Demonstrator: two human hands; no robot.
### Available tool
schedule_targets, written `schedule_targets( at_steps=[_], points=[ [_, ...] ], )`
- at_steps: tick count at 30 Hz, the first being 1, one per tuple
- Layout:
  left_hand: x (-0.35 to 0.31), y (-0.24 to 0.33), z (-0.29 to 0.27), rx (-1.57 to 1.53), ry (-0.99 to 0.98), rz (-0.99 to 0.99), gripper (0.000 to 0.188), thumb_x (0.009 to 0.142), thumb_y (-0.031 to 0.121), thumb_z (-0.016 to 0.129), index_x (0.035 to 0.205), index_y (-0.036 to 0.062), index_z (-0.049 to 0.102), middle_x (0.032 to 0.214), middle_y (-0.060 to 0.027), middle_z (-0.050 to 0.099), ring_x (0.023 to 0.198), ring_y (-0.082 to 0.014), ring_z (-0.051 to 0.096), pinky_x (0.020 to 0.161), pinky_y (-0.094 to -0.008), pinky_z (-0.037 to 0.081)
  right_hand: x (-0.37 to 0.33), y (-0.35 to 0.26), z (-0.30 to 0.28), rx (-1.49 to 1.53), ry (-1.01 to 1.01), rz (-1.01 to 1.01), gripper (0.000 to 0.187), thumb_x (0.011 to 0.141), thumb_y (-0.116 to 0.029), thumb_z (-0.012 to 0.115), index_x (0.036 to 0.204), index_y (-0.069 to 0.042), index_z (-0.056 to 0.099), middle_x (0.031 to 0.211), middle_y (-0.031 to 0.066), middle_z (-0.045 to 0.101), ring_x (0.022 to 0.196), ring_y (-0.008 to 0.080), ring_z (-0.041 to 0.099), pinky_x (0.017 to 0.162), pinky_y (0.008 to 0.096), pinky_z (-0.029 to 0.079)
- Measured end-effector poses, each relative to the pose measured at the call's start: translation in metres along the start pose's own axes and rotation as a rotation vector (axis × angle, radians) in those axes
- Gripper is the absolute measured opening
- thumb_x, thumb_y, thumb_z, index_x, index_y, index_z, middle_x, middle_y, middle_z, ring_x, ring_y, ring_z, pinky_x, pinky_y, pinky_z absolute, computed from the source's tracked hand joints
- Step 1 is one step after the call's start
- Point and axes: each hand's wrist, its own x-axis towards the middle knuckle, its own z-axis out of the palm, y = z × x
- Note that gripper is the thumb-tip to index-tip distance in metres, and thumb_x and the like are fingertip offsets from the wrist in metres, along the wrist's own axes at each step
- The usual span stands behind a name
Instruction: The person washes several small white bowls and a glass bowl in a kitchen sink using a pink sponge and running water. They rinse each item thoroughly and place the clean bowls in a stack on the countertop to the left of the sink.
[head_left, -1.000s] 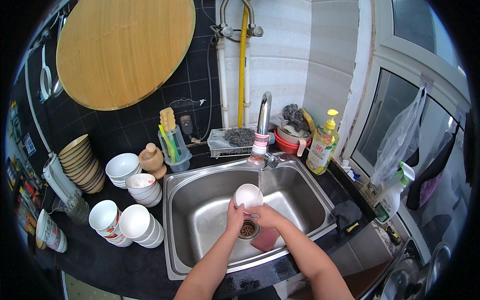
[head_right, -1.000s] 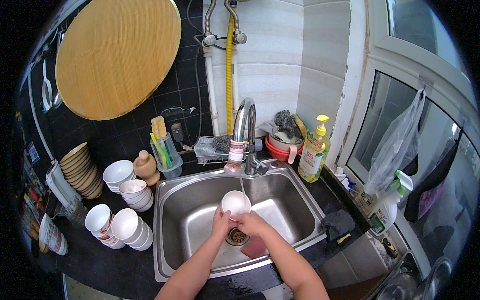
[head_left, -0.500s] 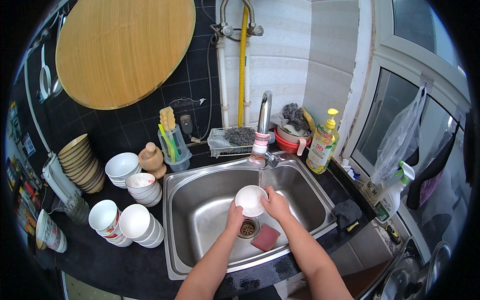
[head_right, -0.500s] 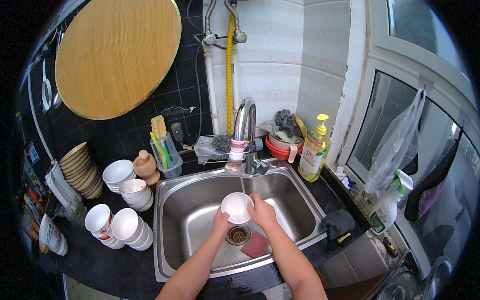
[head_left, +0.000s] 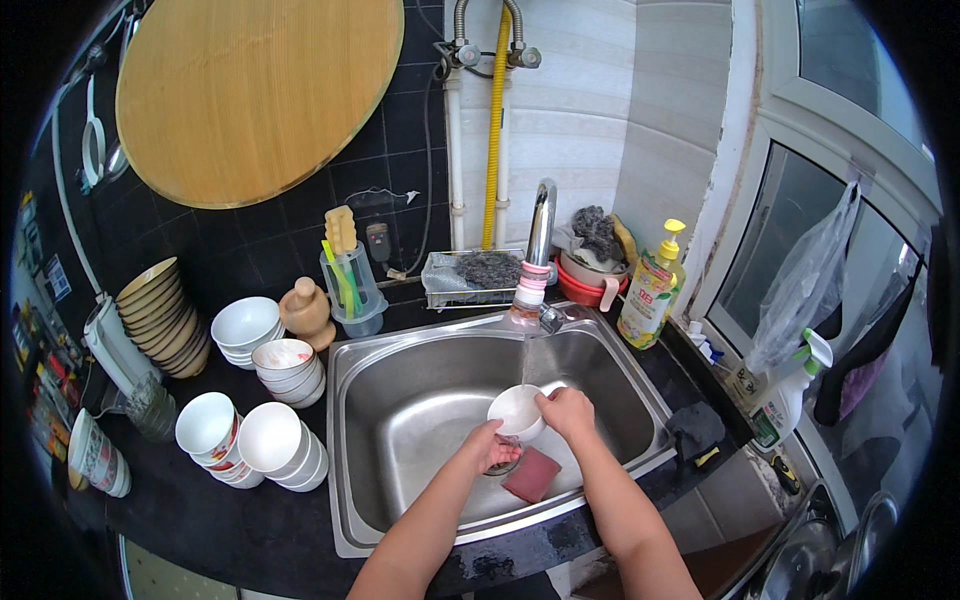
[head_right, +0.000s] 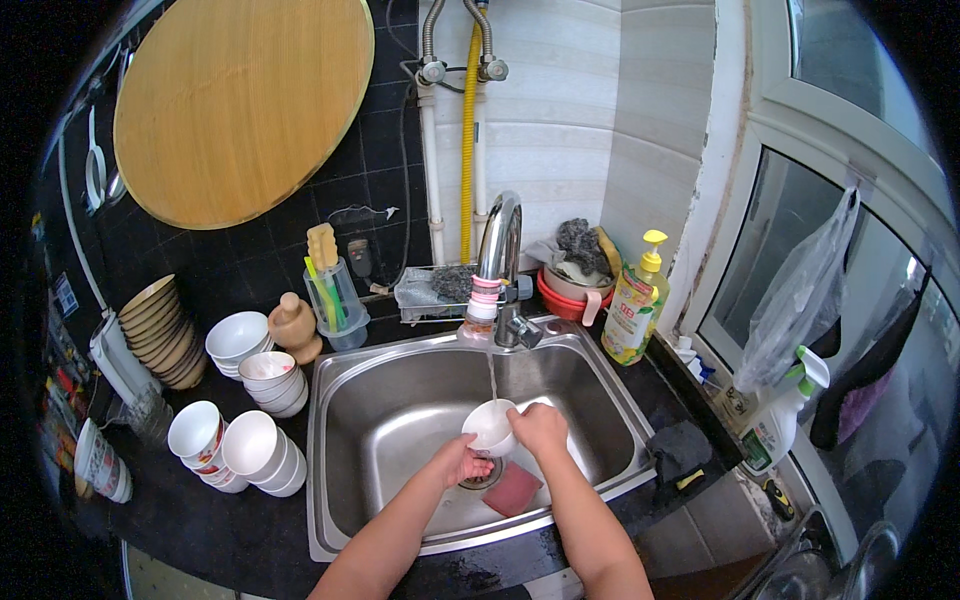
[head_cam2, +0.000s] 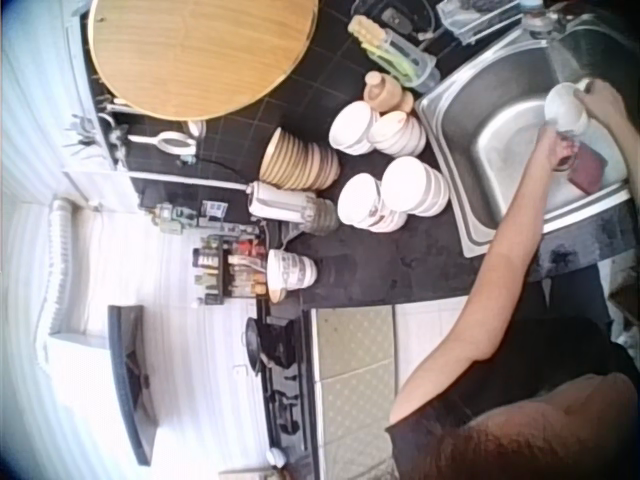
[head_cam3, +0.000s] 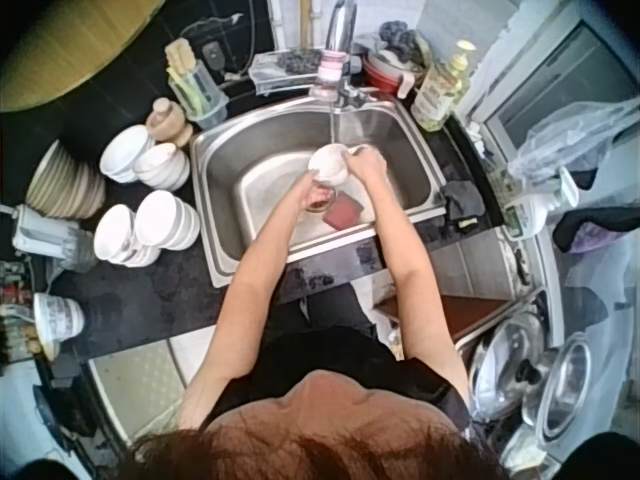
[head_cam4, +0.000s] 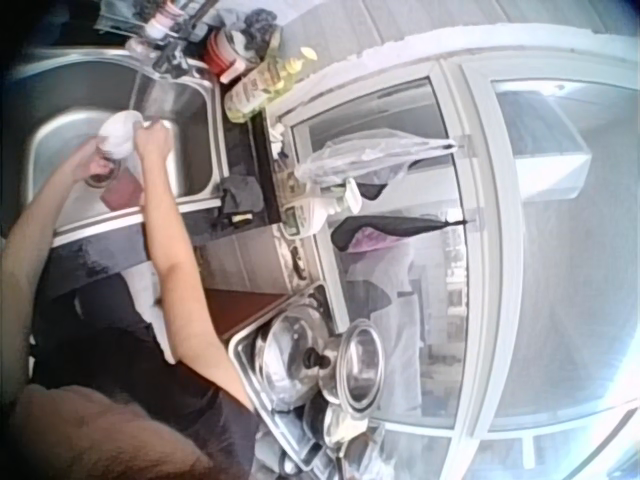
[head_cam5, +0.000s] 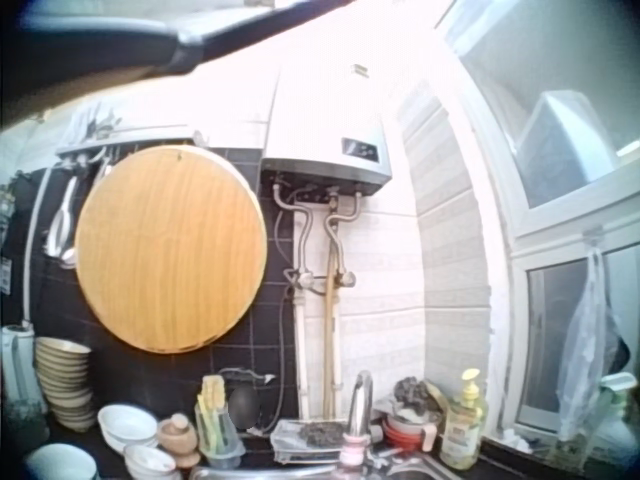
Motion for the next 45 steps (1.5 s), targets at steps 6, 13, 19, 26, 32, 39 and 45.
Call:
schedule_targets(
  at_steps=[6,13,19,26,32,39,45],
  points=[
    [-0.015,0.009,0.009,0.107,0.127,0.006,0.052,0.083,0.054,0.041,0.086,0.0022,0.051,0.069,-0.0104,0.051,0.045,-0.0152,0.044,0.041,-0.0262,0.039,0.016,0.015,0.009,0.114,-0.393,0.124,0.038,0.077,-0.03,0.047,0.069,0.004,0.063,0.063,0.0142,0.061,0.054,0.0186,0.06,0.052,0.0296,0.049],
    [-0.015,0.001,0.025,0.773,0.673,0.751,0.054,0.076,0.043,0.053,0.104,-0.0027,0.05,0.088,-0.025,0.058,0.08,-0.035,0.059,0.069,-0.0398,0.046,0.034,0.042,0.053,0.383,-0.592,-0.057,0.024,0.082,-0.019,0.047,0.088,0.004,0.054,0.066,0.0126,0.059,0.047,0.017,0.056,0.042,0.0287,0.048],
    [-0.076,0.026,0.043,1.125,0.631,0.727,0.063,0.07,0.022,0.057,0.127,0.0041,0.035,0.103,-0.0251,0.052,0.094,-0.0374,0.052,0.081,-0.0401,0.043,0.021,0.027,0.049,0.605,-0.666,-0.149,0.025,0.083,-0.017,0.05,0.099,0.002,0.05,0.073,0.0107,0.059,0.055,0.0169,0.06,0.046,0.0278,0.05],
    [-0.16,0.037,0.04,1.581,0.551,0.978,0.068,0.07,0.004,0.056,0.131,0.0119,0.026,0.103,-0.0185,0.047,0.09,-0.0342,0.053,0.073,-0.0411,0.046,-0.003,-0.009,0.044,0.646,-0.665,-0.372,0.021,0.085,-0.01,0.047,0.102,0.002,0.051,0.083,0.0108,0.06,0.063,0.0181,0.061,0.051,0.0274,0.05],
    [-0.216,0.048,0.03,1.63,0.601,1.107,0.065,0.073,0.002,0.054,0.131,0.0107,0.027,0.113,-0.0157,0.044,0.095,-0.0328,0.051,0.077,-0.0398,0.045,-0.064,-0.075,0.004,0.24,0.156,-0.763,0.027,0.078,-0.007,0.049,0.105,-0.011,0.053,0.077,0.0155,0.061,0.065,0.0287,0.06,0.058,0.0389,0.045],
    [-0.285,0.054,0.011,1.646,0.675,1.217,0.049,0.076,0.004,0.049,0.123,0.0035,0.038,0.117,-0.0158,0.043,0.097,-0.0318,0.05,0.077,-0.0379,0.045,-0.081,-0.101,-0.018,-0.14,0.358,-0.852,0.021,0.075,-0.008,0.052,0.096,-0.008,0.056,0.073,0.0202,0.059,0.069,0.0351,0.058,0.06,0.0431,0.045],
    [-0.347,0.046,-0.021,1.507,0.683,1.398,0.025,0.076,0.006,0.053,0.1,0.0019,0.057,0.101,-0.0118,0.056,0.091,-0.0279,0.054,0.075,-0.0356,0.046,-0.078,-0.121,-0.015,-0.128,0.243,-0.69,0.024,0.076,-0.016,0.05,0.095,-0.003,0.056,0.074,0.0221,0.06,0.07,0.0361,0.059,0.065,0.0452,0.046]
  ],
)
